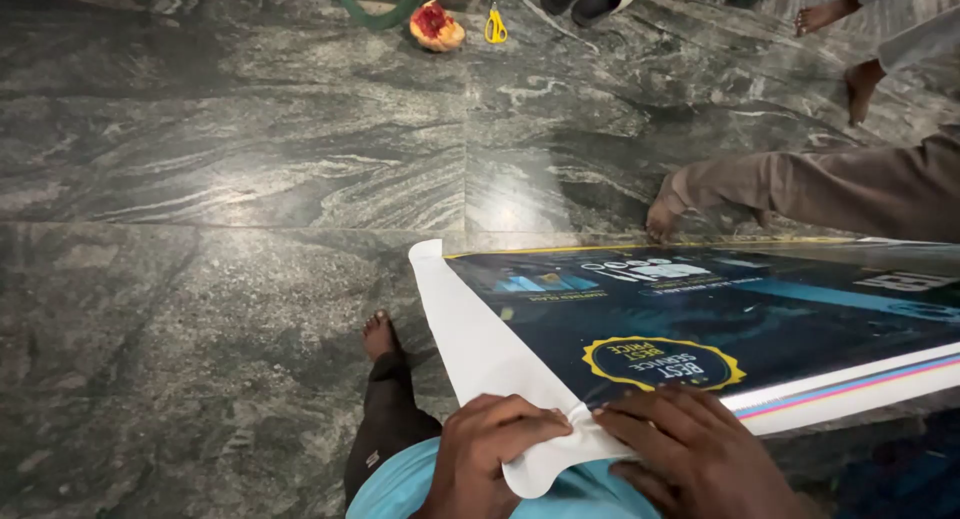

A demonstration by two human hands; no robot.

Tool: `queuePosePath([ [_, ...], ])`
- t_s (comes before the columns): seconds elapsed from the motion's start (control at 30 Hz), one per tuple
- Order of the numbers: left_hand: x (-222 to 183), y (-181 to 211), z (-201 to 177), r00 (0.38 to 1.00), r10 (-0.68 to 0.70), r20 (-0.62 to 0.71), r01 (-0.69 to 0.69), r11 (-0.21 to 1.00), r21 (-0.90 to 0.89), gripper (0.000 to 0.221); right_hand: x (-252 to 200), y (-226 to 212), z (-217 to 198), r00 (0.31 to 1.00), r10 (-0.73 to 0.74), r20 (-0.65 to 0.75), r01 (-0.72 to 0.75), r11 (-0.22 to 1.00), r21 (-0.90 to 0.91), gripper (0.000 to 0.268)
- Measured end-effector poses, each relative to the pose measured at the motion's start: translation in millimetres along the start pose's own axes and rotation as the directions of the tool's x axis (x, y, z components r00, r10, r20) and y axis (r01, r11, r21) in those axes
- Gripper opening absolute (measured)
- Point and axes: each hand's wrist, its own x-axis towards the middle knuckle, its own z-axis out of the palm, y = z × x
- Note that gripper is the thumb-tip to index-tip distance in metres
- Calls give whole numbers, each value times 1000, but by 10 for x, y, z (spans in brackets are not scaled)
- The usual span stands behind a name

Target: Applying adhesive to the edges of a printed sign banner to prepare it for mounting.

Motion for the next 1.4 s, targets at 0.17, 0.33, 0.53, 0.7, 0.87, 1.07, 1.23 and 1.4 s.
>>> queuePosePath([
  [0.17, 8, 2, 32, 995, -96, 41, 94, 994, 57, 28, -128, 121, -3, 973, 193, 129, -201, 978, 52, 40],
  [0.33, 17, -5, 30, 978, -202, 59, 199, 979, 51, 35, -19, 7, -144, 963, 235, 131, -235, 972, -13, 46],
  [0.53, 17, -81, -53, 986, -117, 116, 111, 992, 55, 37, -202, 122, -8, 995, 95, -17, -94, 995, 16, 41],
  [0.7, 203, -168, -393, 906, 10, 424, -23, 999, 26, 70, -227, 99, 21, 987, 160, -31, -161, 986, -40, 36],
  [0.87, 59, -427, -173, 961, 143, 236, -141, 990, -28, 43, 1, -37, -123, 969, 245, -12, -246, 968, -48, 29],
  [1.07, -235, -507, -30, 988, -29, 150, 38, 998, -54, 37, -232, 50, 19, 984, 171, -56, -173, 984, -33, 25],
  [1.23, -309, -474, -5, 991, -70, 118, 76, 996, -51, 45, -223, 13, 21, 984, 172, -51, -175, 983, -55, 26],
  [1.4, -466, -641, 110, 988, -92, 123, 108, 986, -124, 56, -373, 63, 133, 990, 128, -58, -132, 989, -70, 28],
])
